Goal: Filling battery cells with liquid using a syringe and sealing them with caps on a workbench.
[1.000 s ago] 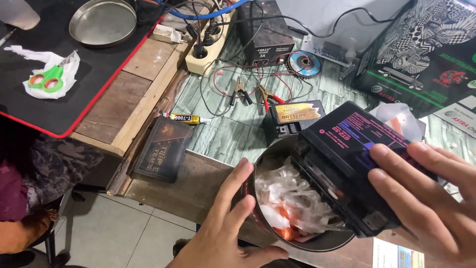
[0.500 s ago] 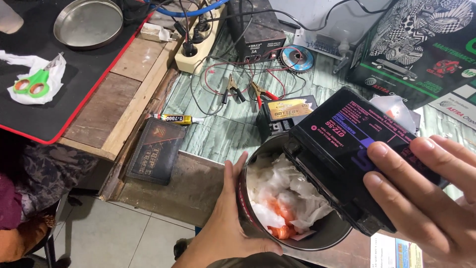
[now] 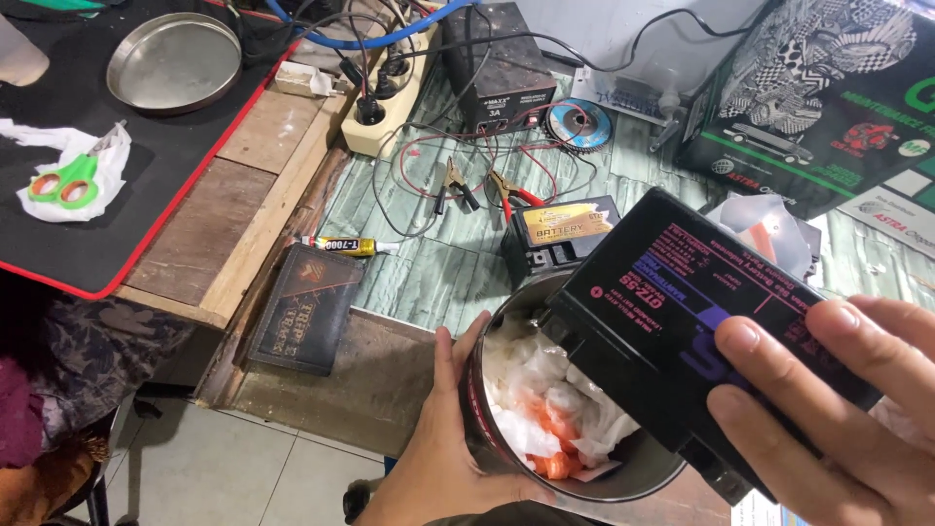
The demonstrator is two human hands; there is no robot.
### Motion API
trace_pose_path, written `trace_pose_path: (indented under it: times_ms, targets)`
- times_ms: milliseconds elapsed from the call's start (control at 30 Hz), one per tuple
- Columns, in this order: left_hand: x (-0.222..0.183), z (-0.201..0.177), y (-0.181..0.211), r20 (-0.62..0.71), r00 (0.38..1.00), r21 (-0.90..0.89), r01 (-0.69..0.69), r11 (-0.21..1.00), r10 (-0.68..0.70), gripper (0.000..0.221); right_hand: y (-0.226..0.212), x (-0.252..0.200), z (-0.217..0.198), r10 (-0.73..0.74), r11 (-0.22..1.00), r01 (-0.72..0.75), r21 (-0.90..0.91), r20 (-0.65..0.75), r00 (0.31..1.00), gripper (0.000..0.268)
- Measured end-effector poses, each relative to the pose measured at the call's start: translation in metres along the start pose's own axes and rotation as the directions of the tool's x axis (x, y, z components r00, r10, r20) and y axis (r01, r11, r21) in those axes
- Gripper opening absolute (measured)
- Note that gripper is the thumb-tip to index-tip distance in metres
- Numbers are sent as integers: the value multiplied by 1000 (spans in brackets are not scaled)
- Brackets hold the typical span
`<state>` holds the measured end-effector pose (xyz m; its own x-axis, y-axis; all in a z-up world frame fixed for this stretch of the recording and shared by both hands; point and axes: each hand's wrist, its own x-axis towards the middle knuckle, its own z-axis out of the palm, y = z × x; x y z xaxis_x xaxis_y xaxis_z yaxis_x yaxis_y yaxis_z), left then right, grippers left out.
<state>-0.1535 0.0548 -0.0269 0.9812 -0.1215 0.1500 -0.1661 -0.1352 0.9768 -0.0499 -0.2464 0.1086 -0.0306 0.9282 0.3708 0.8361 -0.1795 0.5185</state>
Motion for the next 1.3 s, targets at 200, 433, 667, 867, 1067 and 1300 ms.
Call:
trace_pose_path:
  times_ms: [200,433,667,867,1067,1300]
  targets:
    - [0,3,-9,-35,984,39,-171,985,172,141,-18,-8,-10,140,990,-142,16,79,987,33]
    - [1,2,-4,-20,996,-10,-93,996,92,142,-13,-9,-15,48,999,-43,-31,169,985,40]
    - [-1,3,-9,-22,991,18,-134,991,134,141,-15,-39,-14,6,985,40,-170,263,965,73]
    - [3,0,6,-15,998,-20,-54,998,54,144,-26,-41,-17,102,984,-48,-169,324,940,85]
    - [2,-1,24,4,985,-173,171,970,-172,147,14,-39,8,-362,895,390,-216,160,918,54]
    - [0,5,19,-41,992,-165,112,980,-120,143,14,-7,27,-355,902,307,-303,-116,928,22]
